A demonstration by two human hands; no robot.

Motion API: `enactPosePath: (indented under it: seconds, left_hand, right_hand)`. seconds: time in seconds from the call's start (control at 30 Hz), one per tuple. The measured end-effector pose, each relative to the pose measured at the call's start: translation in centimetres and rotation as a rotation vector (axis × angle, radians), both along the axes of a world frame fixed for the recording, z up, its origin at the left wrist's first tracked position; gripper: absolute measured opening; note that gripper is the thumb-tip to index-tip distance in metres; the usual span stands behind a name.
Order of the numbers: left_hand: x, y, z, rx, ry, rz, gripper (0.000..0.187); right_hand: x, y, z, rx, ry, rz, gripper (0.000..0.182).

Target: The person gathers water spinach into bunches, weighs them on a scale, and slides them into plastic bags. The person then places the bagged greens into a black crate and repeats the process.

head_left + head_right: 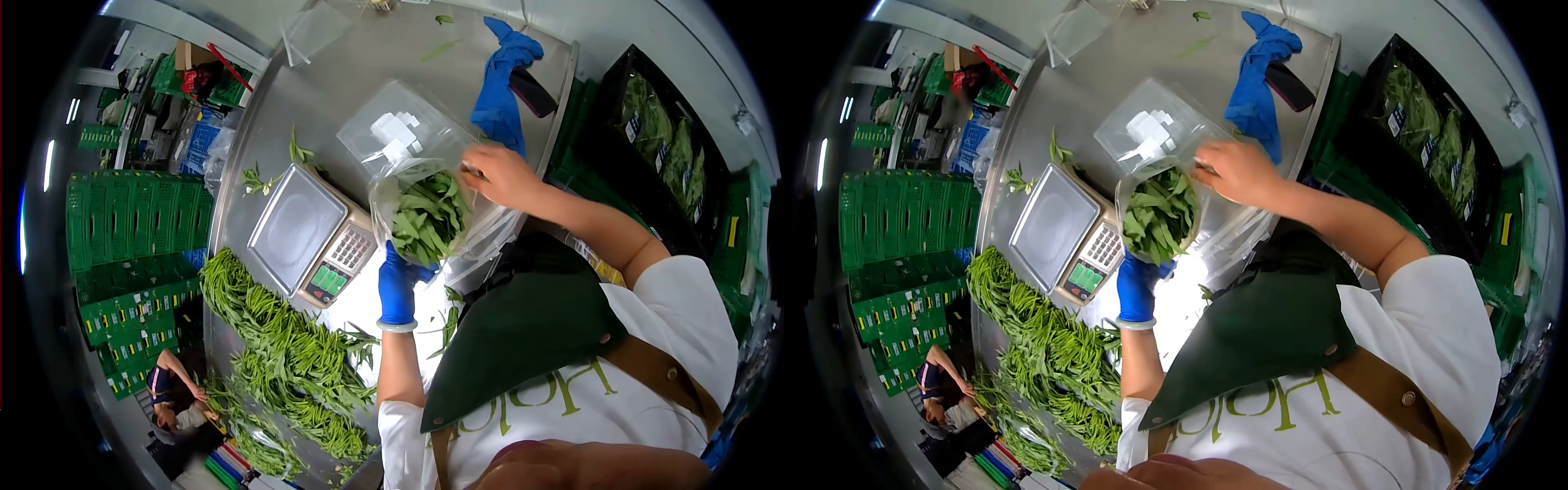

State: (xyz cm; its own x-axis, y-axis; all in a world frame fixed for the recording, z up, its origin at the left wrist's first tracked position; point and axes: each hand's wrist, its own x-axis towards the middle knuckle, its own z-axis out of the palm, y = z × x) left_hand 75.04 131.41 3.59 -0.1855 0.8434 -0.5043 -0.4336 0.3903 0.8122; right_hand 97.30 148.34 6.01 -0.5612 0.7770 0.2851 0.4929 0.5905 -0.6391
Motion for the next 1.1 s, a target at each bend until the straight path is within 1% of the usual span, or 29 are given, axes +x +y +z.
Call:
enactPosePath:
  seconds: [0.03, 0.07, 0.1, 0.13, 0.17, 0.23, 0.27, 0.3, 0.33, 0.37, 0.4, 0.43, 0.47, 0.53, 0.57, 0.6, 0.63, 0.7, 0.77, 0.8, 0.83, 0.9, 0.97, 1.03, 1.1]
  left_hand:
    - [-0.7, 0.2, 1.2, -0.060, -0.055, 0.038, 0.050]
    - [-0.7, -0.7, 3.2, 0.141, -0.304, 0.129, 0.031]
    - [-0.6, -1.9, 5.6, 0.296, -0.238, 0.056, 0.033]
    - [-0.3, -2.6, 8.3, 0.316, -0.331, 0.060, 0.034]
    - [-0.3, -3.7, 10.0, 0.322, -0.425, 0.065, 0.035]
    - [0.1, -4.6, 8.0, 0.008, -0.475, 0.530, 0.042]
    - [-0.1, -5.0, 7.0, 0.119, -0.398, 0.323, 0.044]
    - [-0.6, -5.5, 5.3, 0.221, -0.316, 0.113, 0.046]
    - [-0.6, -4.9, 4.6, 0.179, -0.283, 0.076, 0.050]
    - [-0.7, -4.3, 5.0, 0.194, -0.199, -0.132, 0.057]
    - [0.3, -4.3, 6.3, 0.144, -0.216, -0.072, 0.059]
    - [1.2, -4.6, 7.0, 0.088, -0.236, -0.015, 0.065]
    - [0.8, -5.5, 5.3, -0.002, -0.161, 0.012, 0.066]
    - [1.2, -5.0, 4.4, 0.052, -0.128, -0.082, 0.066]
    - [1.4, -4.4, 4.3, 0.086, -0.106, -0.133, 0.066]
    - [1.9, -4.0, 5.2, 0.096, -0.138, -0.105, 0.064]
    - [2.1, -4.0, 5.8, 0.044, -0.083, -0.120, 0.064]
    - [1.8, -4.2, 2.9, 0.046, -0.048, -0.108, 0.064]
    - [1.9, -3.9, 5.8, 0.115, -0.219, -0.147, 0.067]
    - [0.9, -4.0, 4.5, 0.196, -0.181, -0.227, 0.070]
    - [0.8, -4.1, 6.1, 0.230, -0.320, -0.204, 0.072]
    - [-0.2, -4.7, 5.7, 0.302, -0.373, -0.263, 0.072]
    - [-0.1, -5.7, 5.5, 0.210, -0.325, -0.217, 0.070]
    - [0.2, -6.5, 5.5, 0.145, -0.243, -0.206, 0.069]
    - [0.5, -7.0, 6.1, 0.144, -0.219, -0.208, 0.067]
  right_hand:
    - [-0.3, -0.2, 2.1, -0.073, 0.080, 0.034, 0.018]
    - [-0.1, -0.5, 4.7, -0.145, 0.162, 0.069, 0.019]
    - [0.0, -0.7, 8.1, -0.211, 0.239, 0.109, 0.021]
    - [0.3, -1.5, 11.2, -0.161, 0.391, 0.162, 0.022]
    - [0.4, -1.9, 11.9, -0.185, 0.428, 0.235, 0.023]
    - [0.5, -2.1, 12.8, -0.207, 0.503, 0.398, 0.023]
    - [0.5, -1.8, 12.0, -0.395, 0.414, 0.411, 0.022]
    - [0.7, -1.4, 10.7, -0.366, 0.290, 0.358, 0.021]
    - [0.9, -0.7, 9.5, -0.334, 0.166, 0.303, 0.021]
    - [0.9, -0.4, 8.8, -0.301, 0.042, 0.248, 0.020]
    - [1.1, -1.0, 10.8, -0.246, -0.056, 0.198, 0.020]
    - [0.8, -1.6, 12.7, -0.011, 0.002, 0.179, 0.018]
    - [0.1, -2.5, 14.3, 0.213, 0.060, 0.153, 0.017]
    - [-1.1, -4.4, 15.3, 0.442, 0.078, 0.282, 0.019]
    - [-1.5, -5.5, 15.3, 0.442, 0.038, 0.431, 0.021]
    - [-2.2, -6.5, 14.8, 0.433, -0.116, 0.563, 0.024]
    - [-3.2, -7.3, 13.5, 0.398, -0.177, 0.632, 0.021]
    - [-4.4, -7.7, 11.5, 0.474, -0.330, 0.726, 0.021]
    - [-3.7, -6.7, 16.5, 0.534, -0.368, 0.770, 0.019]
    - [-2.9, -6.7, 19.0, 0.564, -0.363, 0.784, 0.016]
    - [-1.6, -6.7, 20.6, 0.597, -0.338, 0.772, 0.013]
    - [1.4, -6.5, 22.9, 0.646, -0.246, 0.696, 0.010]
    - [4.6, -5.3, 23.4, 0.668, -0.152, 0.561, 0.012]
    - [7.5, -2.6, 22.1, 0.668, -0.072, 0.404, 0.017]
    - [9.1, 0.5, 19.1, 0.672, -0.027, 0.281, 0.023]
